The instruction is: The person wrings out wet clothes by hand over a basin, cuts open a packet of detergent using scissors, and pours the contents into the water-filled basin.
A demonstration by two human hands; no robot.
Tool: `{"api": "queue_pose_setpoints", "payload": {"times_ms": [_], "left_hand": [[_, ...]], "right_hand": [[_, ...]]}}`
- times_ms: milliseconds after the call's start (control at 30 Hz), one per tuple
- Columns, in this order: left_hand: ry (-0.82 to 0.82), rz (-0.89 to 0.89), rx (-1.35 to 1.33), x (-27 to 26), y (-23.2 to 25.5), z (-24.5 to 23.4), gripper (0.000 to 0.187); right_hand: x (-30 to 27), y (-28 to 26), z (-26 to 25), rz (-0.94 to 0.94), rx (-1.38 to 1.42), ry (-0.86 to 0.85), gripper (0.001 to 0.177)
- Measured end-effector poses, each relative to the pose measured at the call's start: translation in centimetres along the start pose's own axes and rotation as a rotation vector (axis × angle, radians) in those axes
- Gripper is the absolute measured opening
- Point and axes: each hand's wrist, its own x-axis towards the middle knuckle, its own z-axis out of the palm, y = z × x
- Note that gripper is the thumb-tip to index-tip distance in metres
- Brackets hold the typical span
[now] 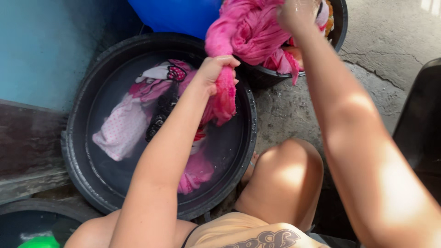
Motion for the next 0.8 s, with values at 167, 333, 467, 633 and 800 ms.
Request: {"api": "queue_pose_setpoints", "payload": {"times_ms": [167,333,467,633,800], "left_hand": [[-0.063,-0.008,0.024,-0.6,-0.2,-1.0,0.011],[-0.108,0.052,-0.040,-1.0,2.6,0.2,0.014],[-0.007,0.106,-0.077,-0.9,3.2,0.8,0.019],[0.111,0.344,0.172,0.0,1.4,2.0,0.030],[0.351,0.541,0.371,1.0,-0.2,2.3,0.036]], "right_hand": [[-4.9,-8.1,-7.9,-0.105,1.247,-1.070,0.051],[-7.6,-16.3,-7.1,-0.115,2.020,-1.431,0.059],[-9.2,-20.2,-12.5,0.207,1.957,-1.060,0.056],[-10.6,-24.2,-13.7,0.464,1.853,-0.392,0.056],[-12.5,-26.7,-9.6,0.530,1.402,-0.214,0.029]]}}
